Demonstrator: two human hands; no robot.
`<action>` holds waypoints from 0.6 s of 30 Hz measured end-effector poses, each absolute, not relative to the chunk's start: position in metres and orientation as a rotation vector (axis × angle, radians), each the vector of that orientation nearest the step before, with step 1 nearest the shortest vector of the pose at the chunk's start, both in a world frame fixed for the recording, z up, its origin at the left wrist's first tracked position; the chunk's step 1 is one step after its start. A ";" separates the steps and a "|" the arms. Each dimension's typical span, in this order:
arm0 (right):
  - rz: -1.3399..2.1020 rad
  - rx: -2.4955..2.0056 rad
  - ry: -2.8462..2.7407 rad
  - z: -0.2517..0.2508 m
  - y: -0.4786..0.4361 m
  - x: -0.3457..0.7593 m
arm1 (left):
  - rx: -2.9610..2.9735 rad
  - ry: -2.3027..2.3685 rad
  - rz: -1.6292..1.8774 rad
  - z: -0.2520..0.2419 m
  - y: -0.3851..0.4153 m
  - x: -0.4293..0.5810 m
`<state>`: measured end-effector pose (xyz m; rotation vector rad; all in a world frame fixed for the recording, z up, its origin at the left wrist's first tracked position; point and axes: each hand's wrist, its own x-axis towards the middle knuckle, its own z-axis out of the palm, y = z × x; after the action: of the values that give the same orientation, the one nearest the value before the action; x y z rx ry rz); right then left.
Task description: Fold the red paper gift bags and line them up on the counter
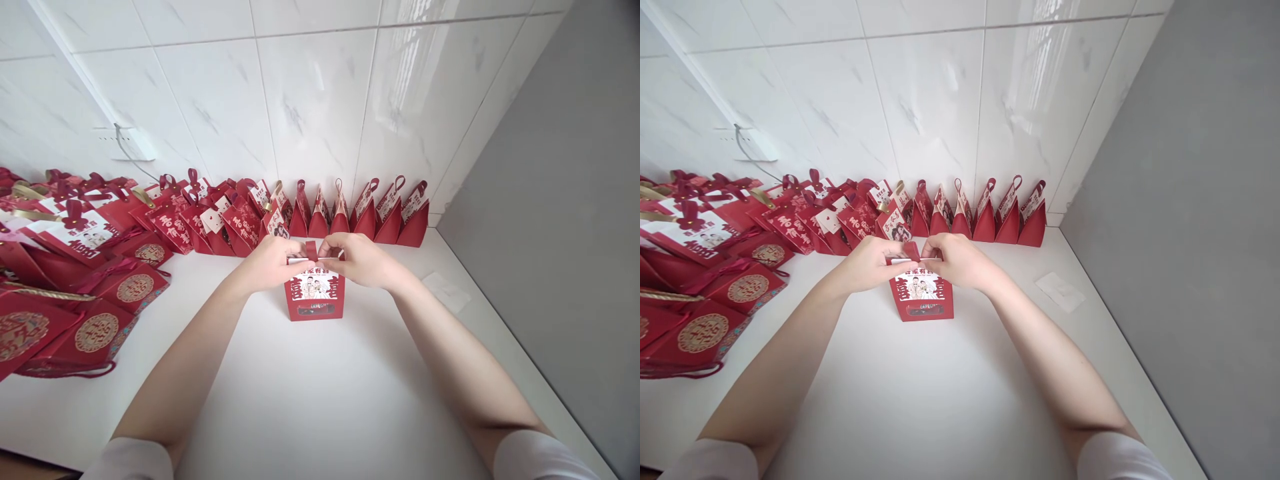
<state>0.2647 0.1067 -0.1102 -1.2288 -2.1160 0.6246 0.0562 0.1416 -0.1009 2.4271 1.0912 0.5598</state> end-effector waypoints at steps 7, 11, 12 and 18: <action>0.506 -1.119 -2.192 -0.109 0.106 0.264 | 2.515 1.040 0.563 -0.100 0.144 0.058; 0.523 -1.078 -2.228 -0.109 0.107 0.267 | 2.477 0.953 0.527 -0.099 0.146 0.055; 0.532 -1.076 -2.230 -0.108 0.108 0.268 | 2.464 0.943 0.512 -0.099 0.146 0.054; 0.607 -1.094 -2.211 -0.106 0.107 0.271 | 2.410 1.016 0.434 -0.092 0.140 0.053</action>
<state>0.2708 0.1074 -0.1065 -1.0941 -2.2105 0.6065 0.0532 0.1401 -0.0924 2.4096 1.0156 0.4344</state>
